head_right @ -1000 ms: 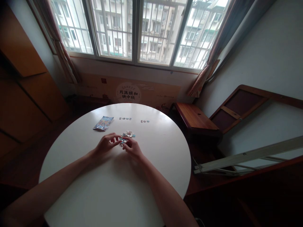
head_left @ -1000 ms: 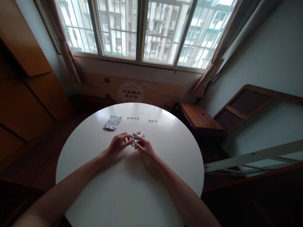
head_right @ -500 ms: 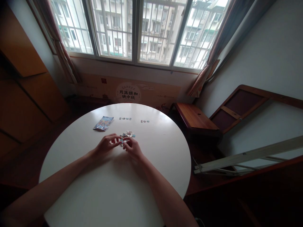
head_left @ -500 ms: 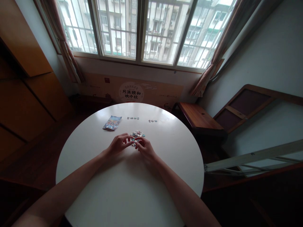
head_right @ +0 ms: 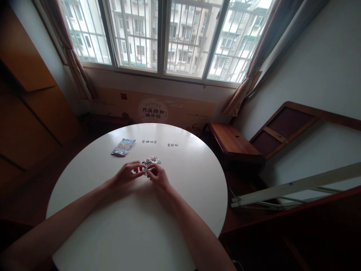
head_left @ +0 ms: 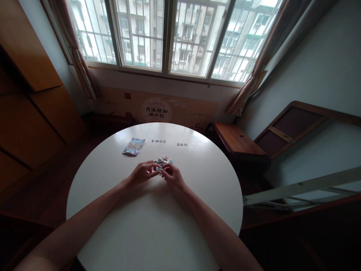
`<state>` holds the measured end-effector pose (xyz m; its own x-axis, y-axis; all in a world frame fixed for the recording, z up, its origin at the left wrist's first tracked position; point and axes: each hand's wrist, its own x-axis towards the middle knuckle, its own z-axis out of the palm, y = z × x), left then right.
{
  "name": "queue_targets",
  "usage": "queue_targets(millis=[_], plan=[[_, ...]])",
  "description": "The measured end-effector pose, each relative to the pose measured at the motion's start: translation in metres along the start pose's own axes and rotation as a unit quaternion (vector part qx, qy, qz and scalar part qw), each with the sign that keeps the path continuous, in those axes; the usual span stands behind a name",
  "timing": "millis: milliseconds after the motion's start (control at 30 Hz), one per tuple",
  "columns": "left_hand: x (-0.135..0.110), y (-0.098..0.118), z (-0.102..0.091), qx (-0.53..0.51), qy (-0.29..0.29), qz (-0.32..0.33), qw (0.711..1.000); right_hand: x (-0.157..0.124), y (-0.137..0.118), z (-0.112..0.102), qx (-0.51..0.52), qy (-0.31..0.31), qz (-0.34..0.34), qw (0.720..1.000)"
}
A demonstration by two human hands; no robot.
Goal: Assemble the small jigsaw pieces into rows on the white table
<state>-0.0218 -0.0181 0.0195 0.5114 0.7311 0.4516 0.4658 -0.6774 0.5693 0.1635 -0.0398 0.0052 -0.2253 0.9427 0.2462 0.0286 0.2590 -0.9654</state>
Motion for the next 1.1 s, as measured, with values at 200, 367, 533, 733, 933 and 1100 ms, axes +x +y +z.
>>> queue_targets(millis=[200,367,533,733,933,1100], plan=[[0.000,0.002,-0.001,-0.003,0.002,0.002,1.000,0.001,0.005,0.000,-0.004,-0.001,-0.004,1.000],[0.000,0.001,0.000,-0.006,0.003,0.004,1.000,0.000,0.005,0.000,-0.006,0.003,-0.011,1.000],[0.000,-0.002,0.002,-0.011,0.001,-0.002,1.000,0.000,0.006,0.000,-0.012,0.015,-0.014,1.000],[0.001,-0.003,0.001,-0.034,0.010,-0.025,0.999,0.002,0.012,-0.001,-0.038,0.045,-0.023,0.998],[0.005,-0.001,0.000,-0.075,0.029,-0.049,0.996,0.002,0.014,-0.002,-0.053,0.062,-0.026,0.996],[0.006,0.001,0.003,-0.123,0.005,-0.061,0.991,0.002,0.013,-0.002,-0.054,0.059,-0.029,0.996]])
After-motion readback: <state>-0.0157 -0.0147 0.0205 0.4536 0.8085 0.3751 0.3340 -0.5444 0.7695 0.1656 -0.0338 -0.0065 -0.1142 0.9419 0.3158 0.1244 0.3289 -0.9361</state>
